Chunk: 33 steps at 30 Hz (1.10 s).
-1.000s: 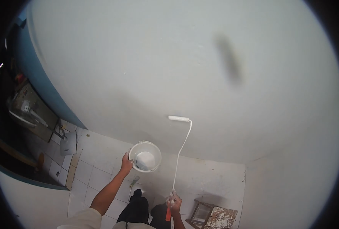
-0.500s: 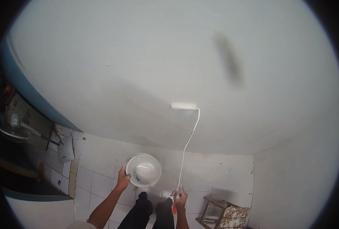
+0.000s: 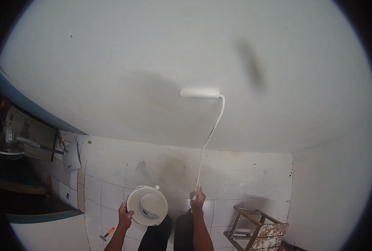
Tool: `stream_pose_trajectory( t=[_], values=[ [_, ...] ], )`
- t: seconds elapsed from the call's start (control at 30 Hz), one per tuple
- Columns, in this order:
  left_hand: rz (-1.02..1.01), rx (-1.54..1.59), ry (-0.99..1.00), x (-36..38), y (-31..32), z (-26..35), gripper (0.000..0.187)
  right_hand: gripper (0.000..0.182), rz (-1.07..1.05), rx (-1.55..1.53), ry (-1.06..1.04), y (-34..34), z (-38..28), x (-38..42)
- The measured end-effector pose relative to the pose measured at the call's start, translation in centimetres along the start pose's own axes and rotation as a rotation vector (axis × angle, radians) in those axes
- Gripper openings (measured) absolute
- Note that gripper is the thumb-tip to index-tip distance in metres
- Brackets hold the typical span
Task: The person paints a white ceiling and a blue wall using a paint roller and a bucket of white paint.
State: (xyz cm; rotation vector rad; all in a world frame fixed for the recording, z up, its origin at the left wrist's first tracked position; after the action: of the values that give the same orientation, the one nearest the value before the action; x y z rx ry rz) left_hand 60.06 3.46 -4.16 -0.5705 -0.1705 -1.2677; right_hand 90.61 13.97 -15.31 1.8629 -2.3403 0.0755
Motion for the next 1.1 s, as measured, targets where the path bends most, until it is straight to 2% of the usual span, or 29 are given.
stream_pose_trajectory(
  t=[0.03,0.1,0.2,0.3,0.43,0.5,0.6,0.77,0.83,0.93,1.07,1.1],
  values=[
    [0.002,0.003,-0.001,0.1,0.1,-0.3,0.070,0.039,-0.003,0.002,0.000,-0.1,0.2,0.1],
    [-0.012,0.125,-0.011,-0.1,0.4,-1.1,0.069,0.039,-0.002,0.138,-0.140,-0.3,0.9,0.4],
    [-0.007,0.148,-0.022,-0.3,0.9,-1.7,0.068,0.040,-0.005,0.149,-0.078,-0.4,2.2,0.9],
    [-0.016,0.117,-0.029,0.3,1.0,-1.1,0.069,0.039,0.019,0.155,-0.143,0.3,2.5,0.8],
    [-0.046,0.148,-0.012,0.5,0.6,-2.3,0.072,0.037,0.020,0.055,-0.122,2.7,-2.7,-2.0],
    [-0.039,0.112,-0.023,0.6,0.6,-1.6,0.072,0.037,0.015,0.062,-0.230,3.4,-4.2,-4.4],
    [-0.059,0.157,-0.037,0.6,1.0,-1.1,0.071,0.037,0.027,0.021,-0.173,3.3,-5.2,-6.3],
    [-0.068,0.155,-0.072,0.8,1.2,-1.8,0.071,0.036,0.026,0.131,-0.221,1.8,-1.0,-3.6],
    [-0.069,0.172,-0.070,0.8,1.1,-2.1,0.072,0.037,0.013,0.092,-0.082,0.9,1.6,-1.4],
    [-0.086,0.113,-0.067,1.0,0.9,-2.8,0.072,0.039,0.015,0.212,-0.058,0.6,2.7,1.1],
    [-0.091,0.113,-0.070,1.1,0.9,-2.5,0.072,0.041,0.036,0.230,-0.098,0.8,3.6,1.8],
    [-0.091,0.094,-0.069,1.2,0.9,-2.4,0.072,0.040,0.045,0.233,-0.166,1.0,3.5,1.6]
  ],
)
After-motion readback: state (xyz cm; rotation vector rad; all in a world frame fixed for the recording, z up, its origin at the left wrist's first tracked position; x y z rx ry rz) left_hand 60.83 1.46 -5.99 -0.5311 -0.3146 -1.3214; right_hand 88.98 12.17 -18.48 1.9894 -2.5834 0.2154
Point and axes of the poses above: each hand's wrist, its own x-axis away from the middle knuckle, its own y-axis out of the palm, z = x × y, the point moved 1 cm from there along -x, towards the middle knuckle, and after that the axes turned 6 degrees about -x, right-handed, at the moved point
